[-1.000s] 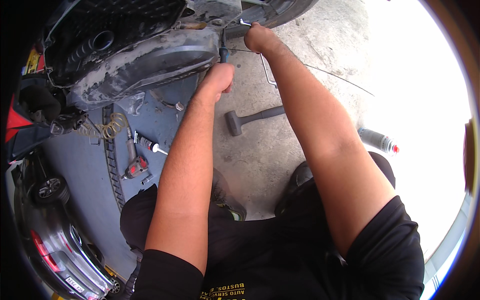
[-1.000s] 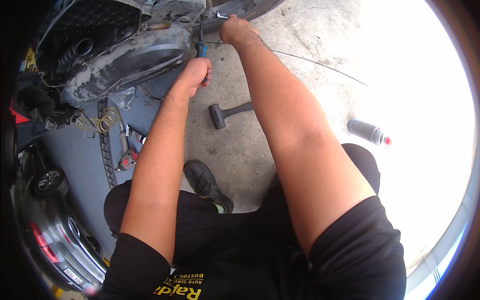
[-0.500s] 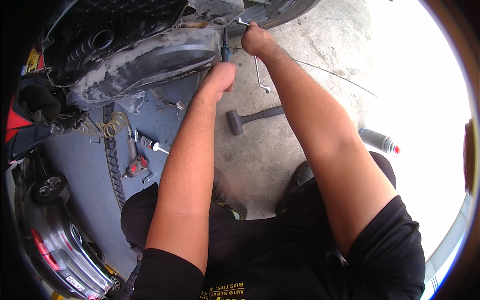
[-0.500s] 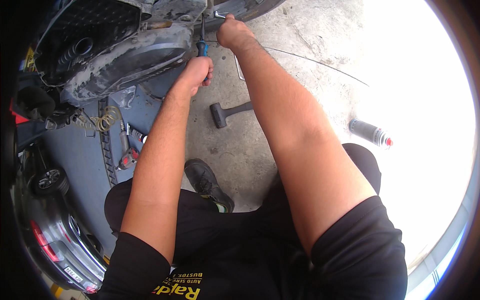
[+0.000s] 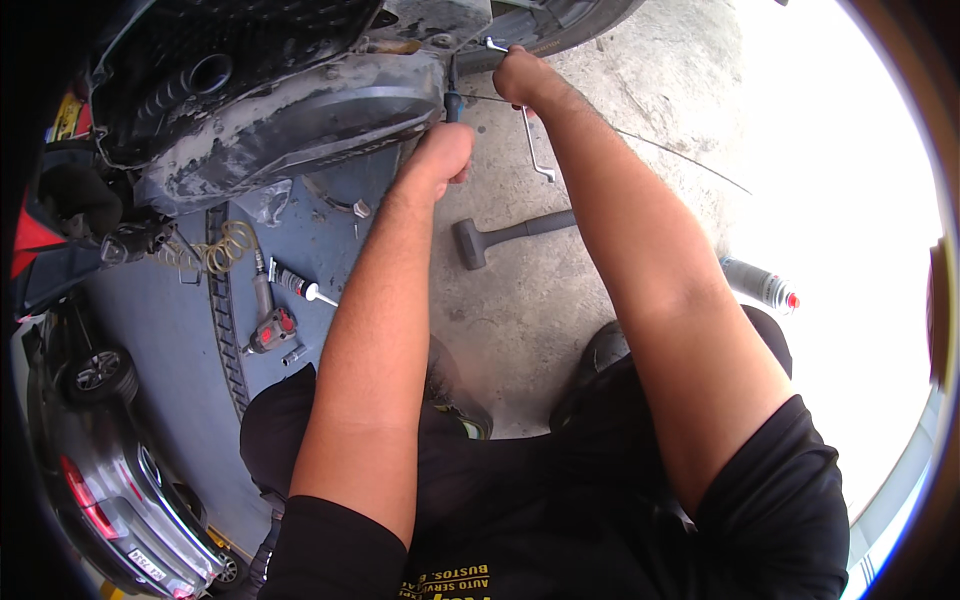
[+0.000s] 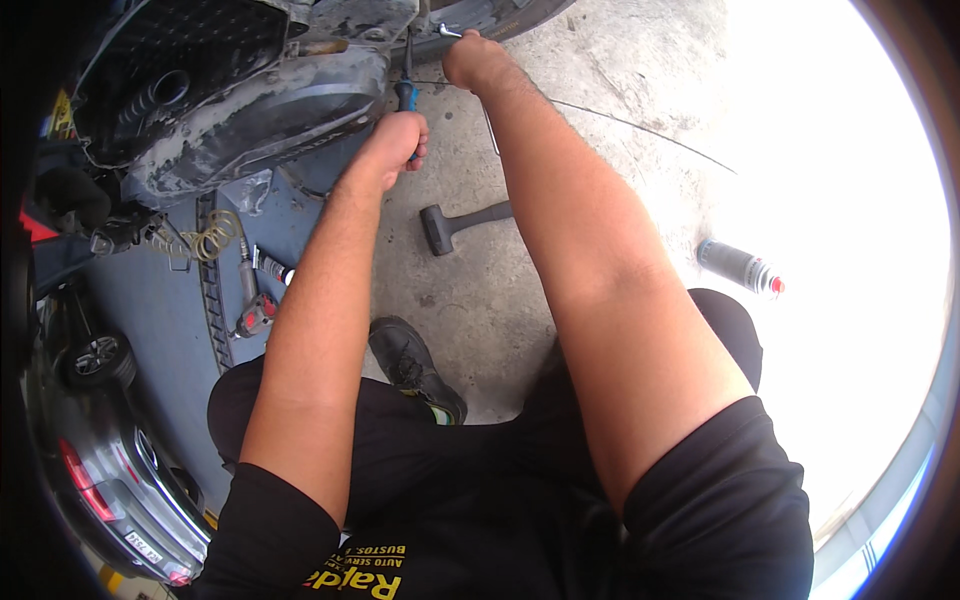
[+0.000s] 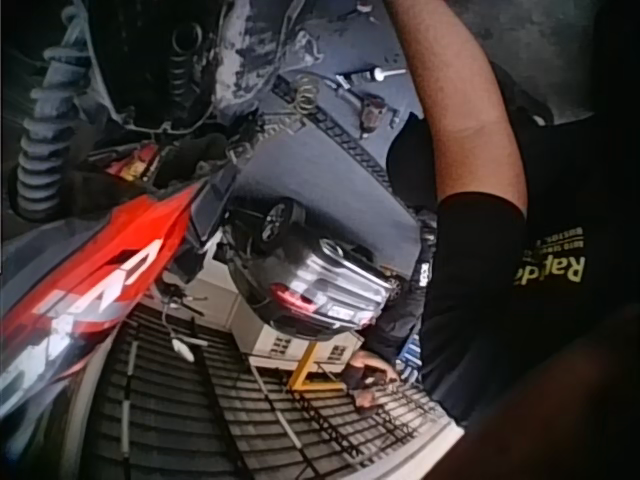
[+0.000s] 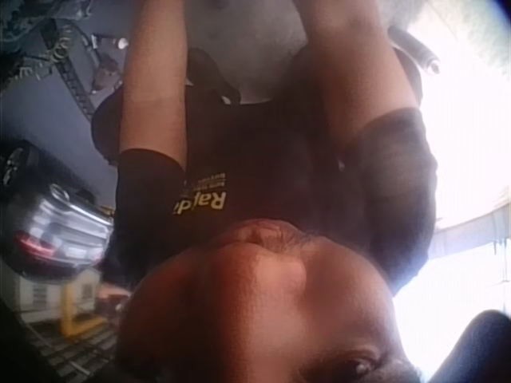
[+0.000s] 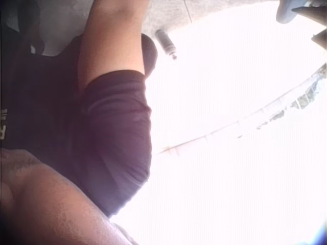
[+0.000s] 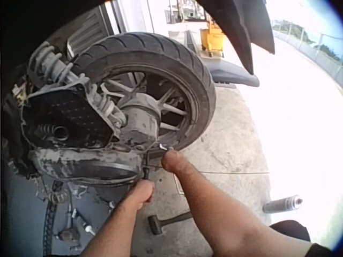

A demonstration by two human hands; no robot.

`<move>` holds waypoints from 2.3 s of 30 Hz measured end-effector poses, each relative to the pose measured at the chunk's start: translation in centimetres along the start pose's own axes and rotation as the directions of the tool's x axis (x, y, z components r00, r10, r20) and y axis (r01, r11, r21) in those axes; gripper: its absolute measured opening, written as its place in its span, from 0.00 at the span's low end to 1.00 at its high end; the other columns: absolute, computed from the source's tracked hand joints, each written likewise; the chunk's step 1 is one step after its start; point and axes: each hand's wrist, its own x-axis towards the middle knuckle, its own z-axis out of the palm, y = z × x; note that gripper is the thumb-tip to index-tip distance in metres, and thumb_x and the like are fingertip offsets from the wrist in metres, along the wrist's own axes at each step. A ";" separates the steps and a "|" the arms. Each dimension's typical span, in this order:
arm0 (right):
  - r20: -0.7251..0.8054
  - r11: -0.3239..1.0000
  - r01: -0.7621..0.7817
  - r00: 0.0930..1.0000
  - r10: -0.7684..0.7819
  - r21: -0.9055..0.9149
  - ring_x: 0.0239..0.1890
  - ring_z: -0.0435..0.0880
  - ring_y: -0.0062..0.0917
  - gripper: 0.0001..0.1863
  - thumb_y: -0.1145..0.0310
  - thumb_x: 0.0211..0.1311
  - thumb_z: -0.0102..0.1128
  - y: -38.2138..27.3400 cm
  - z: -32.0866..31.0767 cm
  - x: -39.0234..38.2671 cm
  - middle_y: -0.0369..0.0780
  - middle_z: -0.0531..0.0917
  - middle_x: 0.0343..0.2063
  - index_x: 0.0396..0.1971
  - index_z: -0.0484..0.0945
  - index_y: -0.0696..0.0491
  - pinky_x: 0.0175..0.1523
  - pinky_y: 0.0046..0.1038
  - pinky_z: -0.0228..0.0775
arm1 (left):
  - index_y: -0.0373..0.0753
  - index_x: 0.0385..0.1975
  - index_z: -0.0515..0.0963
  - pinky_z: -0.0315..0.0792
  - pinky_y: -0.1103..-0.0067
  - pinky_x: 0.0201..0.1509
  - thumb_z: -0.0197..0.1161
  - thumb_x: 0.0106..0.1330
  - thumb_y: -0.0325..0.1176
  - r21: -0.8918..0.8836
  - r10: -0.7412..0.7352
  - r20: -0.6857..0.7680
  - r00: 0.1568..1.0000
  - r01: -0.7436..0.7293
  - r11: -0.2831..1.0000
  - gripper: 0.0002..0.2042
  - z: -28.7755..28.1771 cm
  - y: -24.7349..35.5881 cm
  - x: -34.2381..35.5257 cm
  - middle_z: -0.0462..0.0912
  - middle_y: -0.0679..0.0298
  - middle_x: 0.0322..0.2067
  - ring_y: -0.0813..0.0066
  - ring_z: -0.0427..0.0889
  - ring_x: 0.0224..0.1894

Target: The person uses wrenches to loosen bolts on the front wheel of a red motorcycle, then moves to the rear and uses pliers and a wrench to work on the engine and frame components.

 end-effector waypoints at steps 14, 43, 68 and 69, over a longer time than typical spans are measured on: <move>0.016 0.999 0.014 1.000 -0.015 0.044 0.48 0.82 0.39 0.18 0.70 0.58 0.49 -1.3 0.4 0.6 0.53 0.81 0.43 0.48 0.73 0.61 0.50 0.37 0.75 | 0.43 0.19 0.68 0.66 0.77 0.26 0.53 0.54 0.32 -0.017 0.005 -0.027 1.000 -0.005 1.000 0.05 -0.1 -0.2 -0.1 0.69 0.70 0.19 0.79 0.69 0.23; 0.236 0.960 -0.077 0.972 0.012 0.268 0.33 0.84 0.30 0.17 0.67 0.61 0.44 -2.4 -1.8 -0.2 0.47 0.83 0.33 0.41 0.76 0.62 0.33 0.33 0.77 | 0.42 0.19 0.68 0.66 0.77 0.26 0.53 0.54 0.32 0.002 -0.007 0.004 1.000 0.007 1.000 0.05 -0.7 -0.1 -0.4 0.69 0.70 0.19 0.79 0.69 0.24; 0.117 0.969 0.018 0.992 -0.048 0.246 0.21 0.81 0.26 0.14 0.68 0.60 0.43 -1.5 -2.1 0.1 0.44 0.82 0.25 0.32 0.76 0.62 0.23 0.31 0.74 | 0.42 0.20 0.69 0.66 0.78 0.26 0.53 0.54 0.32 -0.015 0.009 -0.045 0.999 -0.010 1.000 0.04 -0.2 0.0 -0.4 0.69 0.69 0.20 0.79 0.69 0.24; 0.118 0.969 0.019 0.992 -0.050 0.247 0.21 0.81 0.26 0.14 0.68 0.60 0.43 -1.6 -2.5 -0.2 0.44 0.82 0.25 0.32 0.76 0.62 0.23 0.31 0.74 | 0.42 0.20 0.69 0.66 0.78 0.26 0.53 0.54 0.32 -0.023 0.002 -0.032 0.999 -0.003 1.000 0.04 -0.3 0.0 -0.5 0.69 0.69 0.20 0.79 0.69 0.24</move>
